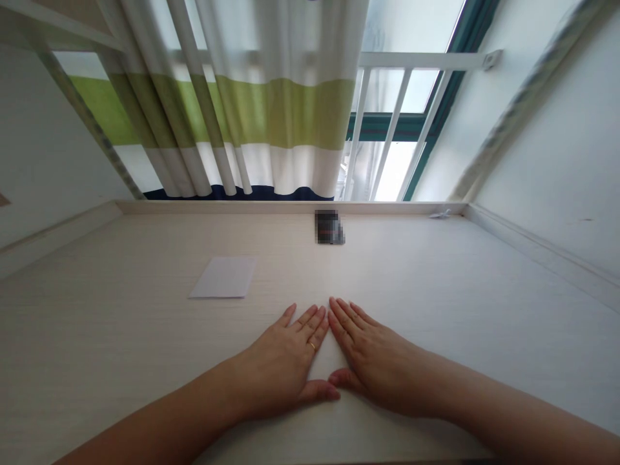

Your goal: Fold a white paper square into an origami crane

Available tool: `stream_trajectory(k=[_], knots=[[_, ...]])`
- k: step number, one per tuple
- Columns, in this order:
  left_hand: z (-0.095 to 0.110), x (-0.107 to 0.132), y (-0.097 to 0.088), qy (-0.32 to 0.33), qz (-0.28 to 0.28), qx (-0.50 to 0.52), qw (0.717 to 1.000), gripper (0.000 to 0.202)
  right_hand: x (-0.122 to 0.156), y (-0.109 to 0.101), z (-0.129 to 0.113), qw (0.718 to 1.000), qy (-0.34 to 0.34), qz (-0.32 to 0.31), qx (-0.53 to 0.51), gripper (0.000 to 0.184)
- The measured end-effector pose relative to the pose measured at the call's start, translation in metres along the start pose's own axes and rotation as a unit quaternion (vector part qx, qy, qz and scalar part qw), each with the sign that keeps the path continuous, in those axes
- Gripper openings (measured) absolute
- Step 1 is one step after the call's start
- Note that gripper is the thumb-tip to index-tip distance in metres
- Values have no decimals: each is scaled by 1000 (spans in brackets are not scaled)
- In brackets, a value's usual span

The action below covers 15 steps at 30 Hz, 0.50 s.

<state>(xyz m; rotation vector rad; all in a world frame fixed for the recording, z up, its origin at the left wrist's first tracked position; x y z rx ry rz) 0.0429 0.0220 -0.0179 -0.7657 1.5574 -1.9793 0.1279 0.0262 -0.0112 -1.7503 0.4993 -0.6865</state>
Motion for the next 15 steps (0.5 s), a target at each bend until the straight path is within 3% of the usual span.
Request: stream_trajectory(k=[3, 7, 15], knots=[[-3, 4, -2, -24, -30, 0, 999, 82, 1, 1, 2, 1000, 20, -13, -10, 75], [-9, 8, -4, -48, -29, -3, 998, 80, 2, 3, 0, 999, 20, -13, 28, 75], [-19, 11, -10, -78, -11, -9, 997, 66, 4, -5, 4, 986, 29, 75, 145, 62]])
Point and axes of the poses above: each hand's wrist, its own x-axis away from the middle knuckle, its own y-axis out of the palm, z = x × y, the point moved 7 cm from there along -x, towards the middle knuckle, and after that the axes turned 4 degrees about -y, right-handed, at the moved point
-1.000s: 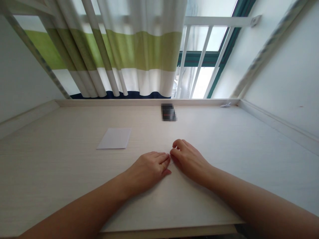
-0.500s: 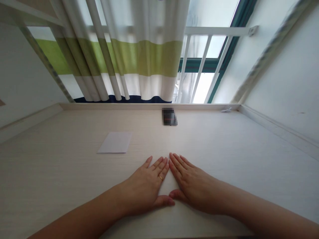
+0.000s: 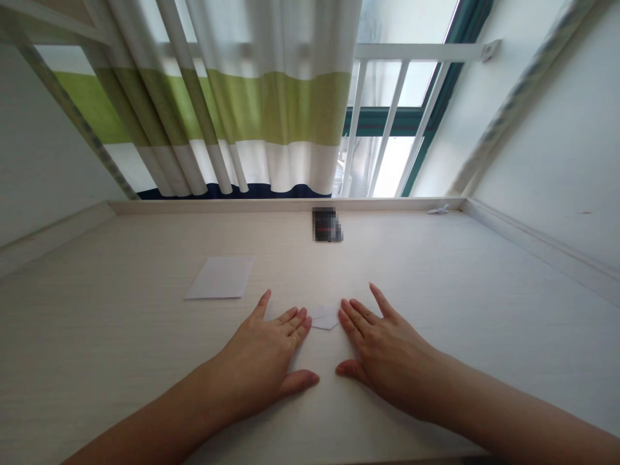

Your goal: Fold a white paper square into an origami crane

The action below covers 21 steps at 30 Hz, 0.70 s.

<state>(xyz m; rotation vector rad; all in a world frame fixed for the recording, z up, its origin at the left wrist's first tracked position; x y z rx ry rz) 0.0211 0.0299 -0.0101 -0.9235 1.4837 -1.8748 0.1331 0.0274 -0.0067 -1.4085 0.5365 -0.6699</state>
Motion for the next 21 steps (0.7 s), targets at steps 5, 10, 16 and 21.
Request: stream_trajectory(k=[5, 10, 16, 21], knots=[[-2, 0, -3, -18, 13, -12, 1000, 56, 2, -1, 2, 1000, 8, 10, 25, 57], [-5, -1, -7, -21, 65, -16, 998, 42, -1, -5, 2, 999, 2, 36, 36, 45], [-10, -15, -18, -14, 159, 94, 983, 29, -16, -11, 10, 998, 13, 54, -11, 20], [-30, -22, -25, -92, 238, 171, 952, 12, -22, -12, 16, 996, 13, 74, -49, 24]])
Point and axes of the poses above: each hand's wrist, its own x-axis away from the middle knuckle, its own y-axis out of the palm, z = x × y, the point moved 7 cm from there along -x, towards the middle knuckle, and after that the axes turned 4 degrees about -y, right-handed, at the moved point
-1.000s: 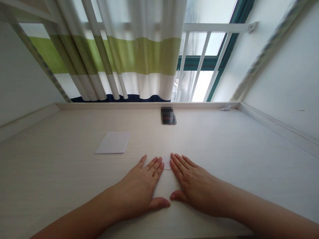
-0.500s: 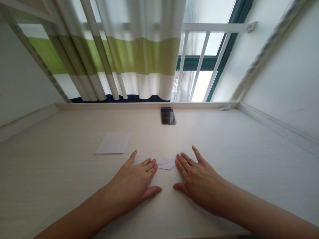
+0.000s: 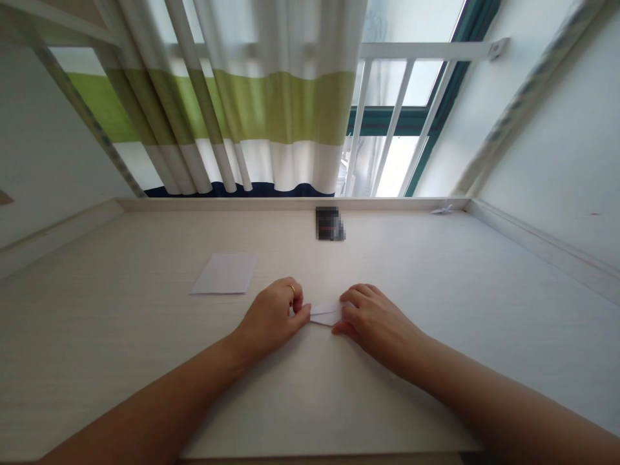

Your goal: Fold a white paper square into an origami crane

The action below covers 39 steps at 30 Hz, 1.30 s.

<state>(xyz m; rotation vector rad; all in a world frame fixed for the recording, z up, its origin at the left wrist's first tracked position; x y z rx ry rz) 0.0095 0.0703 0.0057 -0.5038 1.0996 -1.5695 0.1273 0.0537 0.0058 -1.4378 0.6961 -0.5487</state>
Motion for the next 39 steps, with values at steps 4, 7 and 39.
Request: stream_trajectory(k=[4, 7, 39], knots=[[12, 2, 5, 110, -22, 63, 992, 20, 0, 1, 0, 1000, -6, -7, -1, 25], [20, 5, 17, 149, -93, 72, 982, 26, 0, 0, -3, 1000, -19, -2, -3, 24], [8, -9, 29, 58, -149, 181, 970, 12, -1, 11, -5, 982, -137, -6, -129, 19]])
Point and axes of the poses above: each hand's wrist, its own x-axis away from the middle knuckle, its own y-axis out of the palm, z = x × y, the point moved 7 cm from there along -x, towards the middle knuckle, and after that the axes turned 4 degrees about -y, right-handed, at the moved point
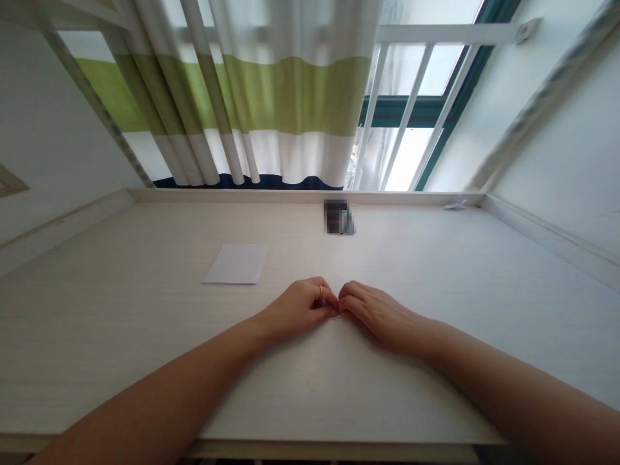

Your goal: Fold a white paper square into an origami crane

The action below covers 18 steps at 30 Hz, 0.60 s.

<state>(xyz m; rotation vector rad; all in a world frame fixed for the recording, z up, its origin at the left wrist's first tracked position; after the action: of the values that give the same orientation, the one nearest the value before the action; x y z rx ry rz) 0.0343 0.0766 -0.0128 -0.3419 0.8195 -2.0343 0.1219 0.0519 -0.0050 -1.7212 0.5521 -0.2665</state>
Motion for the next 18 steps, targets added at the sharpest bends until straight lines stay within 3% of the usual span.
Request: stream_trajectory(k=[18], knots=[[5, 3, -3, -19, -20, -13, 1000, 12, -3, 6, 7, 994, 90, 16, -60, 17]])
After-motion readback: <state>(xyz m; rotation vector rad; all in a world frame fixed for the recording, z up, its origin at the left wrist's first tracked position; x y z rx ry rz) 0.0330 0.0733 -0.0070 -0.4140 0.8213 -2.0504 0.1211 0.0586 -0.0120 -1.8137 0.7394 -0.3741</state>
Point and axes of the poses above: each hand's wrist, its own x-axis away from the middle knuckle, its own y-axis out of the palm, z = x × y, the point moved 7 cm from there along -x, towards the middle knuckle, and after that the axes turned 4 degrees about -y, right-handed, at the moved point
